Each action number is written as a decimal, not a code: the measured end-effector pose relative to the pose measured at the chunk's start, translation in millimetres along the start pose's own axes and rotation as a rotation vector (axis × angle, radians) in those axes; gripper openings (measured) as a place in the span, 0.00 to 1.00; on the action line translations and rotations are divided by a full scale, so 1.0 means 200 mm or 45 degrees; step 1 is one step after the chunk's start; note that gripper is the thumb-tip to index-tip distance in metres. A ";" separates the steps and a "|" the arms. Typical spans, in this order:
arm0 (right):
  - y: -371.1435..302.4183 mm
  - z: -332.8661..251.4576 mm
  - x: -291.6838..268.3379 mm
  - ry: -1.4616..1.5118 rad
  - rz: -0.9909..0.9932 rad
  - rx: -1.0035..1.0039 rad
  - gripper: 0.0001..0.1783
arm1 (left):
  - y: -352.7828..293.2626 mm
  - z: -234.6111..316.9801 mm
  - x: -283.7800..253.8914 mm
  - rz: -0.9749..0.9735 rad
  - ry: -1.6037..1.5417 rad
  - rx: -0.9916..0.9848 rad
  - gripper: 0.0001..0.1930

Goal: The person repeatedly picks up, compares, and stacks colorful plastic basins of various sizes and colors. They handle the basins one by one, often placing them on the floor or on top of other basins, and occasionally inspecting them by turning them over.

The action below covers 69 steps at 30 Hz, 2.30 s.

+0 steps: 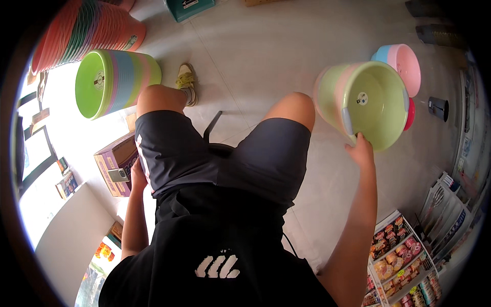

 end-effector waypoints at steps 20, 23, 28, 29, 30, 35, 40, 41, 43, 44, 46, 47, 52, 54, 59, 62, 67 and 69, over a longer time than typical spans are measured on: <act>0.44 -0.65 0.00 0.264 0.606 0.230 0.23 | -0.03 -0.05 0.05 0.002 -0.157 -0.115 0.14; 0.32 -0.61 0.15 0.214 0.623 0.064 0.21 | 0.04 -0.07 0.05 0.016 -0.116 -0.162 0.12; 0.13 -0.49 0.26 0.182 0.668 -0.194 0.18 | 0.25 -0.02 -0.02 0.115 -0.135 -0.119 0.10; 0.10 -0.46 0.27 0.193 0.688 -0.231 0.18 | 0.29 0.00 -0.04 0.128 -0.155 -0.104 0.10; 0.08 -0.42 0.29 0.172 0.665 -0.217 0.18 | 0.32 0.02 -0.08 0.150 -0.005 -0.014 0.11; 0.07 -0.37 0.27 0.107 0.521 -0.119 0.21 | 0.43 0.10 -0.18 0.283 -0.007 -0.017 0.13; 0.16 -0.50 0.15 0.356 0.469 -0.001 0.29 | 0.40 0.29 -0.22 0.306 -0.104 0.073 0.13; 0.20 -0.53 0.12 0.450 0.488 -0.022 0.31 | 0.40 0.31 -0.23 0.304 -0.129 0.076 0.13; 0.26 -0.61 0.06 0.504 0.485 -0.023 0.32 | 0.38 0.29 -0.23 0.307 -0.072 0.146 0.12; 0.27 -0.66 0.03 0.530 0.489 -0.019 0.32 | 0.38 0.30 -0.23 0.310 -0.050 0.174 0.12; 0.31 -0.73 0.02 0.432 0.415 0.061 0.31 | 0.37 0.32 -0.24 0.312 -0.020 0.199 0.13; 0.31 -0.75 0.01 0.383 0.380 0.103 0.31 | 0.36 0.33 -0.25 0.310 -0.014 0.197 0.13; 0.29 -0.71 -0.08 0.359 0.422 0.027 0.31 | 0.34 0.34 -0.26 0.340 -0.054 0.220 0.14; 0.31 -0.65 -0.09 0.355 0.470 0.005 0.32 | 0.34 0.31 -0.24 0.325 -0.066 0.214 0.13; 0.30 -0.62 -0.08 0.438 0.527 -0.011 0.32 | 0.34 0.31 -0.25 0.308 -0.113 0.230 0.13; 0.26 -0.59 -0.10 0.417 0.479 -0.011 0.31 | 0.35 0.33 -0.27 0.331 -0.082 0.261 0.13; 0.19 -0.67 -0.08 0.363 0.477 0.089 0.28 | 0.34 0.34 -0.26 0.359 -0.162 0.223 0.12; 0.18 -0.68 -0.09 0.348 0.485 0.120 0.28 | 0.35 0.36 -0.22 0.377 -0.152 0.235 0.12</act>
Point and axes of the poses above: each hand's wrist, its own y-axis towards the middle knuckle, its own x-axis out of the palm, z = x × y, the point moved 1 cm from there along y, towards the middle knuckle, and after that the axes turned 3 degrees about x, right-handed, at the moved point
